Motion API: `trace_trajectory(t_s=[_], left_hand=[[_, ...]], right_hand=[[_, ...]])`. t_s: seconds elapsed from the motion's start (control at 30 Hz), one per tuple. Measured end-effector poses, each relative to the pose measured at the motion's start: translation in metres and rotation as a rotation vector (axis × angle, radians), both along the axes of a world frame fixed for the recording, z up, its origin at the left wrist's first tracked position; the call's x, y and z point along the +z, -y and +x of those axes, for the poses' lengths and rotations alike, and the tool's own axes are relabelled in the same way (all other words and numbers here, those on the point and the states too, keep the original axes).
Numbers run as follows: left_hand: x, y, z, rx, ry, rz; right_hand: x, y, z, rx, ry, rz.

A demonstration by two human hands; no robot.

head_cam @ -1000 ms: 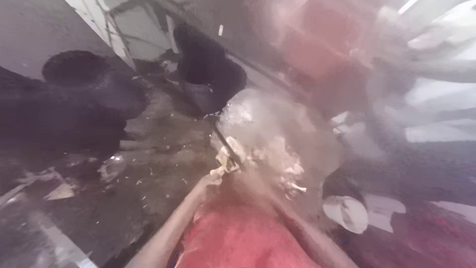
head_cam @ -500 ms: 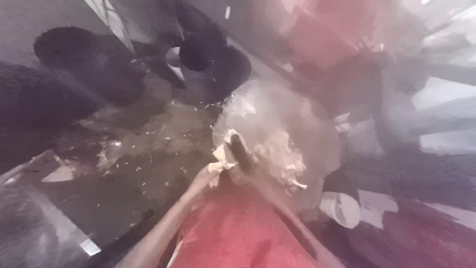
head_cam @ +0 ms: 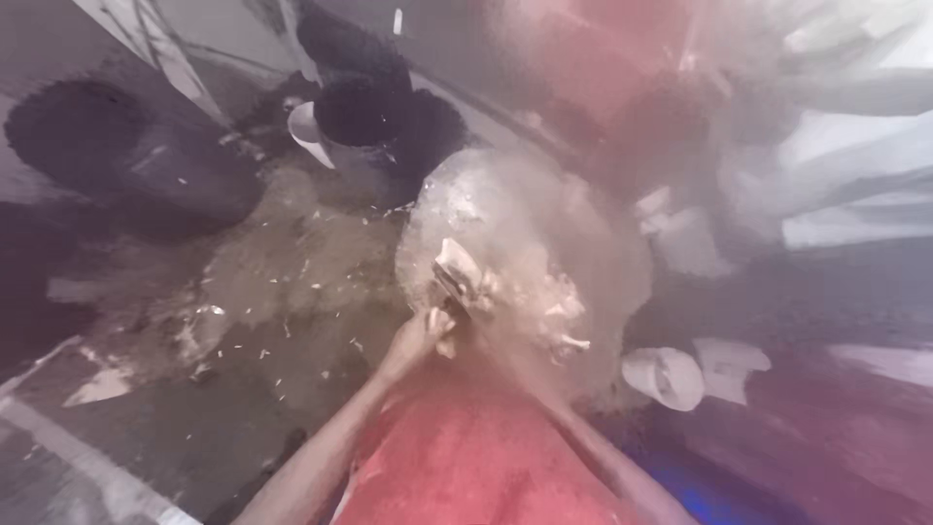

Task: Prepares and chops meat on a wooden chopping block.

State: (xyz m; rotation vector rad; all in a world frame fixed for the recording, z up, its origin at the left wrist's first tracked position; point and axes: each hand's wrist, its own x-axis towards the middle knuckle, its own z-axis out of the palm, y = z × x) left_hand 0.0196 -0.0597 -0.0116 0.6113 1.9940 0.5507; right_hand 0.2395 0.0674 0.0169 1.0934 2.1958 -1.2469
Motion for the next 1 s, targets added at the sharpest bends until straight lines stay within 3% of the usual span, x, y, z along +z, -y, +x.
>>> trace_trajectory(t_s=[0.1, 0.2, 0.3, 0.37, 0.53, 0.63, 0.7, 0.8, 0.9, 0.97, 1.0], left_hand=[[0.006, 0.003, -0.004, 0.039, 0.015, 0.05], [0.007, -0.003, -0.003, 0.08, 0.051, 0.115], [-0.006, -0.007, 0.006, 0.148, 0.127, 0.164], [-0.015, -0.01, 0.012, 0.172, 0.148, 0.198], [-0.008, -0.009, 0.012, 0.131, 0.114, 0.121], [0.0, -0.003, 0.006, 0.178, 0.167, 0.193], [-0.008, 0.0, 0.0, 0.114, 0.126, 0.127], [-0.025, 0.004, -0.005, -0.019, 0.086, -0.046], [-0.028, 0.006, 0.008, 0.095, 0.276, 0.027], [-0.027, 0.002, 0.015, 0.197, 0.399, 0.062], [-0.03, 0.001, 0.018, 0.23, 0.43, 0.086]], right_hand=[[-0.008, -0.002, 0.006, -0.054, -0.053, -0.031], [0.029, -0.007, -0.008, -0.131, -0.073, -0.042], [0.073, -0.004, -0.023, -0.156, -0.31, -0.037], [0.083, 0.001, -0.03, -0.176, -0.463, -0.055], [-0.003, 0.0, -0.007, -0.012, -0.094, -0.049], [-0.012, -0.007, 0.004, -0.057, -0.02, -0.035], [0.002, -0.014, -0.001, -0.12, 0.028, -0.024], [0.043, -0.02, -0.015, -0.139, -0.138, 0.028], [0.097, -0.007, -0.031, -0.202, -0.559, 0.003], [0.085, 0.003, -0.04, -0.203, -0.751, 0.006], [0.064, 0.004, -0.039, -0.162, -0.711, 0.04]])
